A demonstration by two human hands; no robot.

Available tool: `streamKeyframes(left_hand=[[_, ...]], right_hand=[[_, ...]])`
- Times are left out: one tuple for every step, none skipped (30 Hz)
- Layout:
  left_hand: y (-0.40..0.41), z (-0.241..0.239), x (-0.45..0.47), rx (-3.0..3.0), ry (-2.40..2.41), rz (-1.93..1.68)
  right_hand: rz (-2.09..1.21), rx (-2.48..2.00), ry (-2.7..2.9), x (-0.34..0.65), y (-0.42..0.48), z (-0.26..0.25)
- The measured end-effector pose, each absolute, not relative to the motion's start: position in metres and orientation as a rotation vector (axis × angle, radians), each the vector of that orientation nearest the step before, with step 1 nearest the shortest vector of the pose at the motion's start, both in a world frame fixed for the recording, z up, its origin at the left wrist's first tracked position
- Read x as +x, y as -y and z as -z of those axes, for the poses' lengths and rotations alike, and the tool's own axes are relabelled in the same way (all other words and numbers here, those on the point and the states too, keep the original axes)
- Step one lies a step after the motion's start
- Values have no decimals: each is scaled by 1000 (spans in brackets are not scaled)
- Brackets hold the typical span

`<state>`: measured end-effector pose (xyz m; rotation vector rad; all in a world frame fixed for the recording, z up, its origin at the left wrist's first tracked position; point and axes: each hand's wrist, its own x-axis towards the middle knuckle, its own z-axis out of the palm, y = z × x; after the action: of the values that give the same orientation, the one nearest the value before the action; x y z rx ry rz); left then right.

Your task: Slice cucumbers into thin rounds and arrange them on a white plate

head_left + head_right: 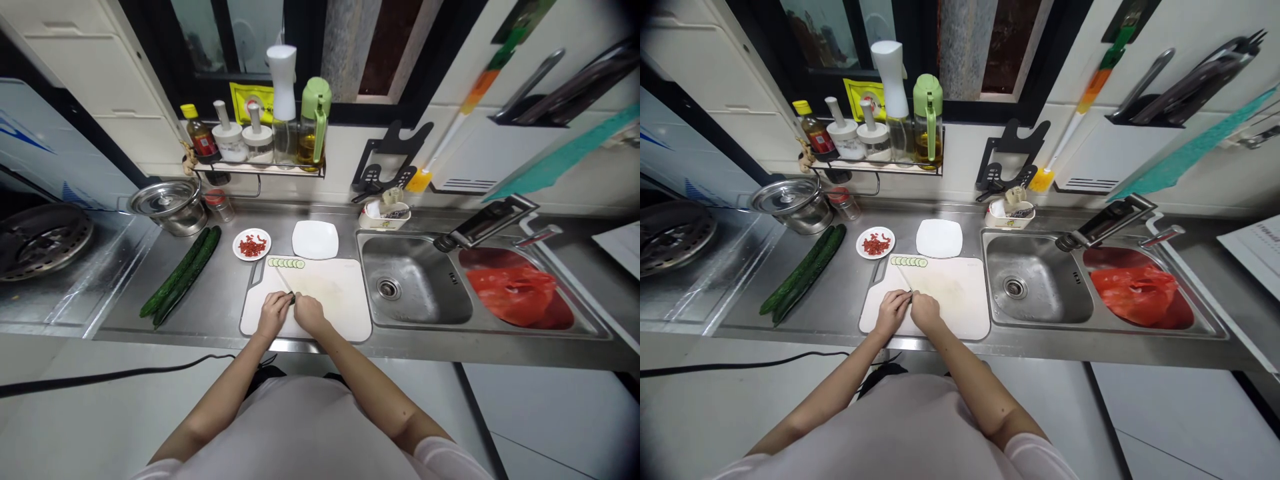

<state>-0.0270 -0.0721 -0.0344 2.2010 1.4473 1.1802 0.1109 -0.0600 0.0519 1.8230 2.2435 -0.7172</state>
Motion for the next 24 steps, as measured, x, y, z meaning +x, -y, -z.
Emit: streamKeyframes(left_hand=[[72,34,-27,2201,-1448,-1183],[72,34,-27,2202,-1449,-1185],[72,34,-27,2204,-1448,-1187],[72,35,-27,2205,-1448,-1189],[72,35,-27,2207,-1447,-1190],[72,35,-27,2210,-1446,-1189],[72,35,-27,2210,-1446,-1187],[72,35,-27,2210,-1447,-1186],[72,35,-27,2207,-1448,-1187],[72,35,-27,2204,-1449,-1188],[72,35,-27,2202,-1450,-1190],[72,35,-27,2200,-1452,-1194],[72,36,-27,2200,-1453,-1197],[72,36,-27,2202,-1454,-1199],[72,36,-27,2205,-1455,-1199],[72,36,-26,2209,-1455,-1201],[72,36,-26,2212,-1454,-1204],[72,36,-26,2215,-1451,-1206],[72,37,-26,2217,-1449,-1209],[72,37,-26,2217,-1447,-1213],[72,37,-26,2216,-1446,-1216],[72,38,-26,2214,-1447,-1216],[72,38,-26,2213,-1448,-1216],[72,39,-26,2212,-1451,-1216]], right_hand=[[716,1826,-2244,111,60,-53],[717,1828,-2243,111,60,-53],[720,1828,-2243,110,61,-54],[722,1829,-2243,111,61,-55],[723,1831,-2243,111,62,-56],[724,1833,-2239,111,63,-57],[726,1834,-2233,112,64,-57],[728,1832,-2223,114,66,-57],[728,1828,-2213,115,68,-57],[727,1825,-2203,117,71,-56],[722,1823,-2197,119,74,-56],[717,1822,-2188,122,77,-55],[713,1823,-2177,124,81,-55],[713,1821,-2165,127,84,-54],[717,1817,-2149,129,87,-54],[719,1814,-2136,132,90,-54],[717,1812,-2128,134,93,-54],[714,1811,-2123,136,96,-54],[708,1812,-2122,137,97,-54],[702,1812,-2125,138,99,-54],[697,1812,-2129,139,99,-54],[693,1812,-2133,139,100,-54],[690,1814,-2137,138,99,-54],[688,1817,-2140,137,98,-54]])
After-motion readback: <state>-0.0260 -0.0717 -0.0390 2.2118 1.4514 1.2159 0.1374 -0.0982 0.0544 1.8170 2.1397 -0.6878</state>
